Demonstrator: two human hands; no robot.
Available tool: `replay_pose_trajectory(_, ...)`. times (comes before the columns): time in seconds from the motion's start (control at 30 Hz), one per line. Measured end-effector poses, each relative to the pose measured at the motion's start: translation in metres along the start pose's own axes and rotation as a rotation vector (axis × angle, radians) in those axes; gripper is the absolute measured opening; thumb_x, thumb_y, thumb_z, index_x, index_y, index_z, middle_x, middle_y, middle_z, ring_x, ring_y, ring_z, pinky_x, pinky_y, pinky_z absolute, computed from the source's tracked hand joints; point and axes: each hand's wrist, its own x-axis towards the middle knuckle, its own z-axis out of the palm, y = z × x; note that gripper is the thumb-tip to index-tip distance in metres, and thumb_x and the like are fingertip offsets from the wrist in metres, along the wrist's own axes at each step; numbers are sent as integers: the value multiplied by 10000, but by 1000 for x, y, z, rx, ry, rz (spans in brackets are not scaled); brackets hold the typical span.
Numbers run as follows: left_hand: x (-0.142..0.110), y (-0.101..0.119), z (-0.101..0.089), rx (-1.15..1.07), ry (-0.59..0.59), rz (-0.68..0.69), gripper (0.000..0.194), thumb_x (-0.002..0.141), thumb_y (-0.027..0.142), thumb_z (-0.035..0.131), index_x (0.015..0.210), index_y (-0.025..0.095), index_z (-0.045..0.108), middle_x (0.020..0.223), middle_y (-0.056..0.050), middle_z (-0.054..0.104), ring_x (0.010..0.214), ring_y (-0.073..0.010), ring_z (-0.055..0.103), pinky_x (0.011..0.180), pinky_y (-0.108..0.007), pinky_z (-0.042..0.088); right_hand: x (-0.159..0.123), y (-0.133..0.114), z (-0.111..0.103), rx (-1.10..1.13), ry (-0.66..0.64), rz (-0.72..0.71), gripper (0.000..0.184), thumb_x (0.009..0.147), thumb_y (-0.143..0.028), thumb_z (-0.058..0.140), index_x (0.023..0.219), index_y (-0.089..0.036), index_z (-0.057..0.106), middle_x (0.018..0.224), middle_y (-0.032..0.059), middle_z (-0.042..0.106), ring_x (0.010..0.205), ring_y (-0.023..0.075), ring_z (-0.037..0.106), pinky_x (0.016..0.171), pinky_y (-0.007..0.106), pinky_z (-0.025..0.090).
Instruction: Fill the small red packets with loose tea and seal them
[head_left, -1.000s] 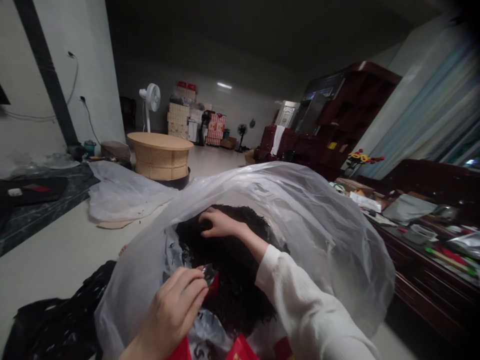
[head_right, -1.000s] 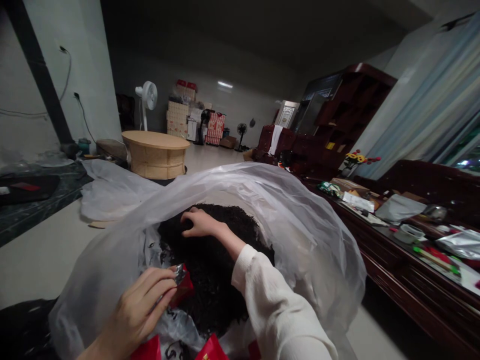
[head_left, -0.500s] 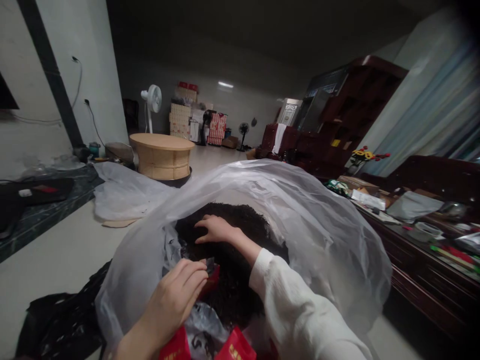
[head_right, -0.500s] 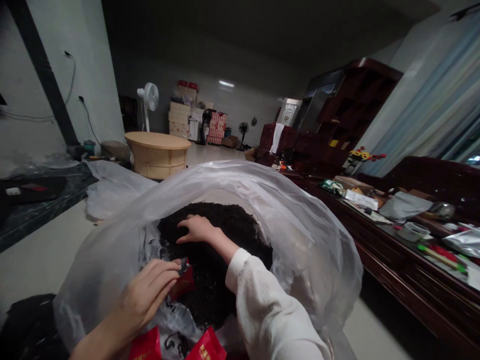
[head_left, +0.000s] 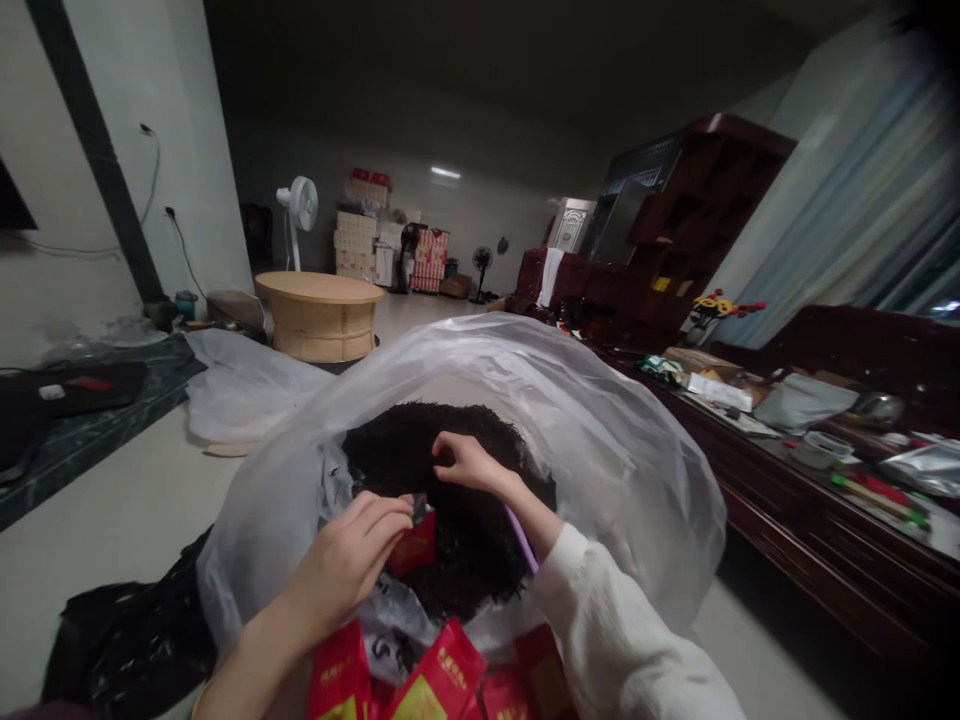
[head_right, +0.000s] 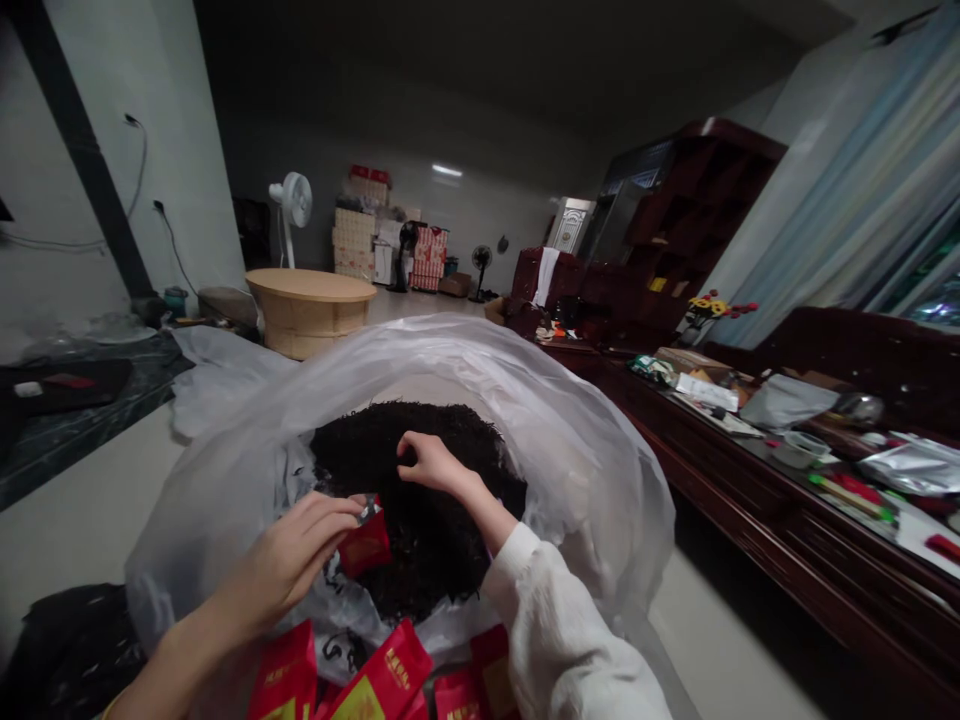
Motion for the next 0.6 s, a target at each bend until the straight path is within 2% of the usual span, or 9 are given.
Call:
replay_pose_trajectory(0.07,0,0,2,5,-52,-8,265,878,53,404,986,197,598,1063,-61,673,945,-175,575,808,-301,515,-11,3,3,-5,-21,-10,321,701,-168,672,1019,-181,626,943,30,641,843,167,584,786,290,460)
replay_pose_trajectory(0.17,1,2,6,26,-118,3,338,808,-10,395,981,203,592,1110,-52,661,956,-185,551,811,-315,513,-21,6,12,-57,-118,-35,613,676,-250,754,1250,-189,550,1204,122,580,1088,244,557,939,377,439)
replay_pose_trajectory(0.2,1,2,6,34,-130,9,353,788,-23,396,979,203,589,1114,-51,658,958,-188,544,810,-317,513,-23,7,16,-74,-142,-42,648,672,-265,767,1274,-187,541,1235,140,563,1127,259,543,961,390,431)
replay_pose_trajectory(0.3,2,3,6,59,-139,14,375,757,-41,397,979,198,583,1109,-54,654,957,-193,531,807,-320,510,-26,6,20,-77,-130,-48,487,706,-219,750,1176,-172,631,1163,137,613,1095,250,581,950,366,450)
replay_pose_trajectory(0.37,2,4,5,70,-151,0,391,752,-48,391,989,198,582,1115,-55,649,944,-190,534,805,-322,509,-29,4,16,-34,-76,-29,350,722,-165,724,1069,-180,686,1080,103,662,1028,229,618,922,349,468)
replay_pose_trajectory(0.47,4,5,4,39,-190,-19,383,784,-38,376,1005,197,581,1104,-59,646,933,-178,559,804,-314,514,-34,2,8,94,11,35,258,715,-138,699,963,-207,716,1014,56,699,986,220,636,915,366,477)
replay_pose_trajectory(0.53,7,4,5,-21,-201,-32,315,846,12,377,1005,193,580,1066,-65,651,944,-169,581,817,-304,518,-38,2,3,243,54,114,226,708,-172,686,929,-205,717,954,42,708,927,217,647,834,360,518)
replay_pose_trajectory(0.6,10,2,7,-83,-199,-40,251,901,82,382,1004,192,583,1033,-67,652,961,-161,598,834,-293,517,-42,3,-1,460,89,220,245,694,-243,685,935,-197,705,901,33,699,823,199,649,670,313,549)
